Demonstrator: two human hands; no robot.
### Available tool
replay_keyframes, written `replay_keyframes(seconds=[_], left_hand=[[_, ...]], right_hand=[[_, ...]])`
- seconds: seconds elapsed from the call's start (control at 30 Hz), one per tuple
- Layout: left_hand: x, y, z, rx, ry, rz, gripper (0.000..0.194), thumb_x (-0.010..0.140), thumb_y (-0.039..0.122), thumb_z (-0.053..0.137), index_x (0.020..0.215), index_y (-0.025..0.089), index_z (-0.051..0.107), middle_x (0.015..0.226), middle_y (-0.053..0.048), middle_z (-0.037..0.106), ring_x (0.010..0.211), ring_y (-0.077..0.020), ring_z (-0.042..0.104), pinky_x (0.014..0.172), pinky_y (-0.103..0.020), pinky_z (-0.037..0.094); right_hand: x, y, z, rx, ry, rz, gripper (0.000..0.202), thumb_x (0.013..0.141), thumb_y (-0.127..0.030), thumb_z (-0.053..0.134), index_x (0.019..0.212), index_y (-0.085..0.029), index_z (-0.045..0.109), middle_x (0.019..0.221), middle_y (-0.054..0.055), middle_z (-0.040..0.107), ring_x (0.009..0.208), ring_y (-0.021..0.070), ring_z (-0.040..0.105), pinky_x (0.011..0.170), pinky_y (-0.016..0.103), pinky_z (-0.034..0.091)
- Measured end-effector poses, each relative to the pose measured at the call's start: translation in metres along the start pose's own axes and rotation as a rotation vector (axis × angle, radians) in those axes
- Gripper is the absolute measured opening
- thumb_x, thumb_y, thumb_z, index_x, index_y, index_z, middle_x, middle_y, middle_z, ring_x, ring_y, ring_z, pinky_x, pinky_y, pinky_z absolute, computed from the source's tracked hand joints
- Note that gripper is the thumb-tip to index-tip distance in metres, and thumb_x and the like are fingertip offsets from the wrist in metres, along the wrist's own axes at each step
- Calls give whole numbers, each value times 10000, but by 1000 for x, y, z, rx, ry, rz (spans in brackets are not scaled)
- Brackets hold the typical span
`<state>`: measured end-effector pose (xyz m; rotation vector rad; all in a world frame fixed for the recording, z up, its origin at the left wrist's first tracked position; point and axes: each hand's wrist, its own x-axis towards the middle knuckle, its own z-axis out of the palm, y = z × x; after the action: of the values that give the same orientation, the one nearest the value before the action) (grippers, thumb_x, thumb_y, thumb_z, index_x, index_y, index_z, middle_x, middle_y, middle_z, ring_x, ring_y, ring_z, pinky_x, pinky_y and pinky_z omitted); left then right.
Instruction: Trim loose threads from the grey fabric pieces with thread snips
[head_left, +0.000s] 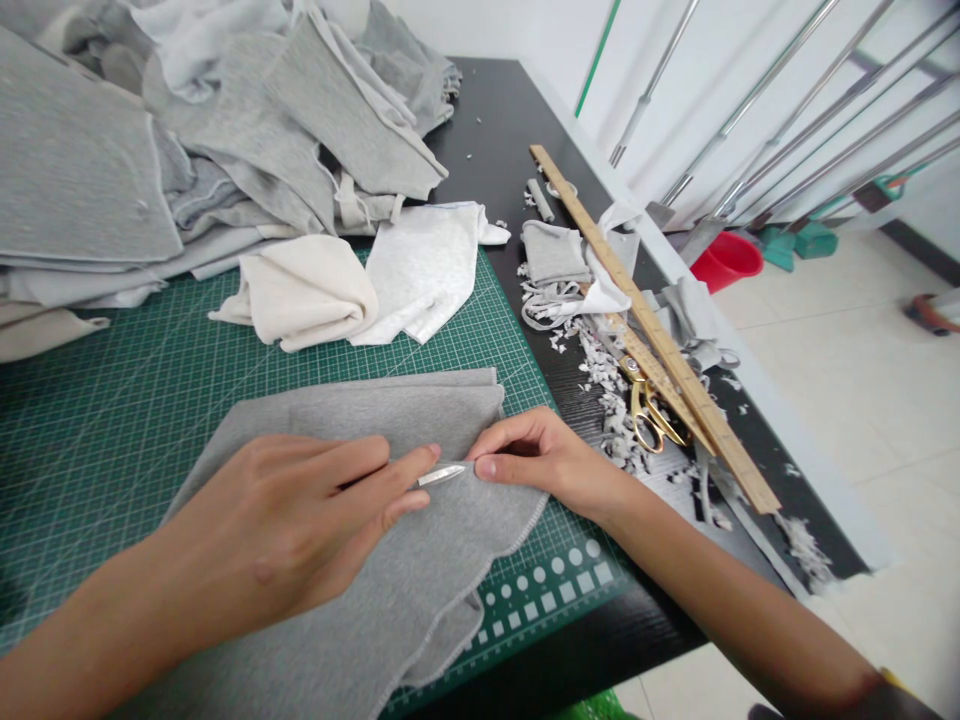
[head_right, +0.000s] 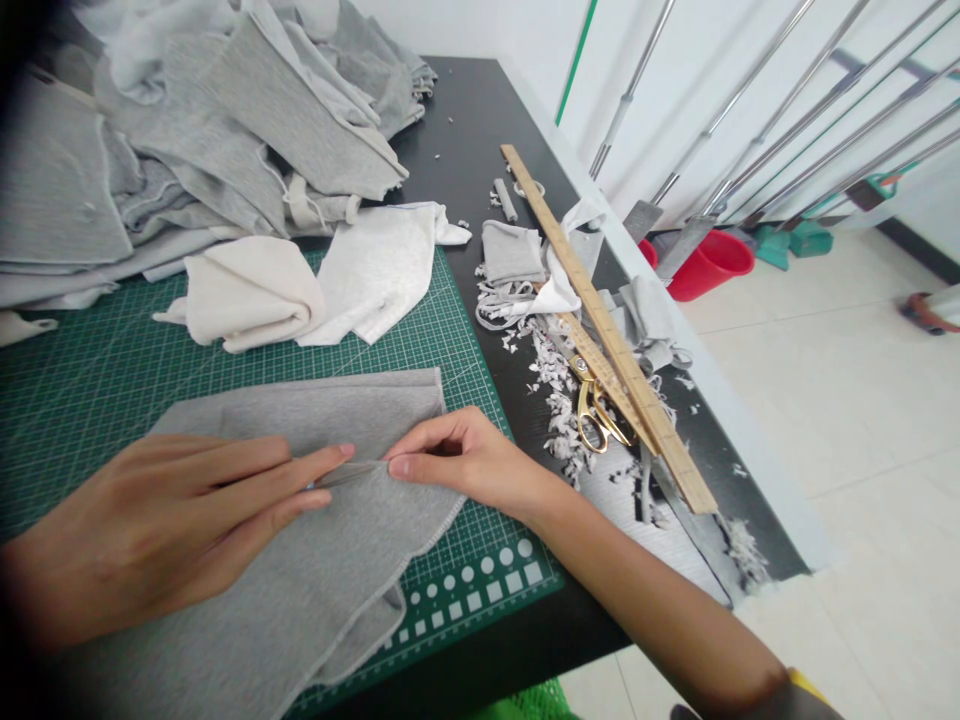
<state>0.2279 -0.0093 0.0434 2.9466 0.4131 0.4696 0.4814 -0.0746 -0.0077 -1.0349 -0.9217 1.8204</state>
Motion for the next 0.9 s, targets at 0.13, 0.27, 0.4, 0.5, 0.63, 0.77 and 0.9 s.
replay_keyframes(seconds=[0.13,0.27,0.4,0.5,0.63,0.77,0.9], left_hand=[[-1,0,-1,57,-54,20,362,982,277,553,1340,222,568,842,14,661,650,-129,624,523,-286,422],[-3,-1,0,66,-47,12,376,976,293,559,1349,242,565,850,11,668,650,-123,623,536,-268,439],[-5,0,0,75,-19,9,387,975,299,560,1360,254,563,859,8,673,646,-124,625,530,-265,445],[-4,1,-4,64,3,-7,386,978,287,561,1362,247,560,867,9,669,635,-112,613,539,-255,450],[9,4,-14,64,65,-42,333,987,314,549,1314,261,585,931,9,681,683,-103,623,626,-245,485],[36,5,-27,41,61,33,311,988,296,539,1293,257,590,885,21,680,600,-88,569,566,-233,441],[69,6,-32,67,-20,121,301,998,283,497,1284,243,582,749,26,630,561,-114,534,513,-263,387]], right_hand=[[0,0,0,4,-3,6,54,751,-221,813,781,-178,800,706,-12,732,643,72,604,634,190,452],[0,1,1,21,-5,5,56,750,-226,816,780,-183,797,691,-21,723,628,64,594,625,185,443],[1,2,1,32,-5,-6,68,744,-237,824,778,-187,795,697,-24,723,636,62,598,636,187,445],[1,2,1,41,0,-4,86,729,-246,835,773,-185,795,700,-23,724,638,66,599,640,194,446],[1,2,2,48,5,-6,125,712,-274,848,764,-175,791,697,-18,720,632,74,593,637,209,443],[0,3,2,23,-15,0,203,708,-328,853,799,-158,790,714,-4,722,648,90,599,647,228,448],[2,11,0,-3,-21,-66,249,704,-359,851,842,-162,788,754,1,732,684,108,618,700,256,487]])
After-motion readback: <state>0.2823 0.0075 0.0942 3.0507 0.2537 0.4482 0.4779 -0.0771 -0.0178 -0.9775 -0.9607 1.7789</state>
